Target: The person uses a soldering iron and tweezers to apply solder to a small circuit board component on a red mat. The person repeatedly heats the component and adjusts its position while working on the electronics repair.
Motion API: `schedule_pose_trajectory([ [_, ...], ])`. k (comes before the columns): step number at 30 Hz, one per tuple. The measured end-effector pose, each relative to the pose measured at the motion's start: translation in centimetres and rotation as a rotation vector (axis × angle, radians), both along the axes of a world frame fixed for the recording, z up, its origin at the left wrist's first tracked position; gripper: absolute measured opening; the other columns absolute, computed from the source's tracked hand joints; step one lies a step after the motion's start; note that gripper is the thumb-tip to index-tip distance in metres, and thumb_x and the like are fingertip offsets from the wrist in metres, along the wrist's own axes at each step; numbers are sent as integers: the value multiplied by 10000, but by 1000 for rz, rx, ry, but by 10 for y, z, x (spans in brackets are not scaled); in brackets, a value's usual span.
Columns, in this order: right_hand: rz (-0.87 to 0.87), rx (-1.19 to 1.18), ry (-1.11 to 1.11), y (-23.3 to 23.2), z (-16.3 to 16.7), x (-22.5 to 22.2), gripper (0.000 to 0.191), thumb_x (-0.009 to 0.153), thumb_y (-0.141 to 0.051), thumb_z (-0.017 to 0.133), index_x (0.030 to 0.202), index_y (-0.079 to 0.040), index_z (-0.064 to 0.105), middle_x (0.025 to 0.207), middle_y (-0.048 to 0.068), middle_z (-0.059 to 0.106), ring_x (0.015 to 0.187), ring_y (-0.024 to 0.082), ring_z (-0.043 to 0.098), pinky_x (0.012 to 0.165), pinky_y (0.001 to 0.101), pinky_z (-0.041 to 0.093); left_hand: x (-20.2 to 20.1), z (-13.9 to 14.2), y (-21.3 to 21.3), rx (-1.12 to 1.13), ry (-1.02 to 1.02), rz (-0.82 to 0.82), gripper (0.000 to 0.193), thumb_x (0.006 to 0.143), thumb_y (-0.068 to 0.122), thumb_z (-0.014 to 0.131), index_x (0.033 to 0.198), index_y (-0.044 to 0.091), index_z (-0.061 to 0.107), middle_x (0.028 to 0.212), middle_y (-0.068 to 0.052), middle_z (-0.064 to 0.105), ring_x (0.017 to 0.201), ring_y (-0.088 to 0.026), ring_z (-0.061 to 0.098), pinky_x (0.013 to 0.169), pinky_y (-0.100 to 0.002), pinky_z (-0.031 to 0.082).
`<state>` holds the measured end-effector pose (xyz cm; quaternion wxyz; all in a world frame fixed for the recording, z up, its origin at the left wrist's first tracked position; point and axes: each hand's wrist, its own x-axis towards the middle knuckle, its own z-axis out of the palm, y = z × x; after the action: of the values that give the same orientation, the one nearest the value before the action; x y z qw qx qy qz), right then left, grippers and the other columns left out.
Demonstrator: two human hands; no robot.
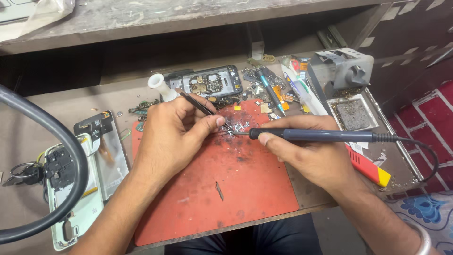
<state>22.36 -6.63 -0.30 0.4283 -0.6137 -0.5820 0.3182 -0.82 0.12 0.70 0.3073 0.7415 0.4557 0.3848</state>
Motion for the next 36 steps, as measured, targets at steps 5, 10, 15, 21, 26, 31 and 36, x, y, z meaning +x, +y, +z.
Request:
schedule_pose_trajectory([
  [5,-4,4,-9,-1,1,0,197,800,-165,821,967,-61,829,671,15,751,553,53,648,503,216,502,0,0,0,-13,-16,-9,140,855,151,793,928,39,752,711,-37,777,636,-74,722,578,-254,557],
  [10,9,0,-17,0,0,1,199,801,-168,820,969,-63,830,657,15,741,541,54,639,492,217,492,0,-1,-1,-40,-55,-23,121,866,129,782,936,36,750,720,-38,779,647,-70,721,583,-249,563],
  [15,32,35,37,0,-3,2,202,807,-153,821,981,-51,828,661,14,733,548,48,626,493,210,482,-1,0,1,-25,-66,-55,102,879,113,769,933,31,743,752,-29,792,685,-62,748,616,-239,588],
  [21,40,65,55,0,-4,2,182,809,-142,808,961,-42,816,704,4,756,564,45,665,508,206,526,0,-1,0,-89,-49,-7,124,860,113,776,936,24,736,740,-46,793,679,-82,742,606,-254,579],
  [26,24,32,33,-1,-2,2,185,807,-141,813,962,-41,825,684,19,752,553,56,646,504,211,507,0,-1,0,-44,-66,-29,117,864,113,772,927,20,740,752,-38,792,691,-70,753,616,-245,593],
  [31,2,6,58,-1,-2,1,181,800,-137,811,949,-35,823,669,24,741,537,63,642,488,218,500,0,1,0,-50,-39,-12,125,860,126,779,926,25,746,730,-47,790,657,-80,740,584,-251,574],
  [36,-8,-1,25,-1,-2,2,182,801,-144,815,950,-40,827,649,23,742,532,59,637,486,214,494,1,1,-1,0,21,13,143,849,144,797,923,30,752,714,-45,783,632,-79,738,575,-250,558],
])
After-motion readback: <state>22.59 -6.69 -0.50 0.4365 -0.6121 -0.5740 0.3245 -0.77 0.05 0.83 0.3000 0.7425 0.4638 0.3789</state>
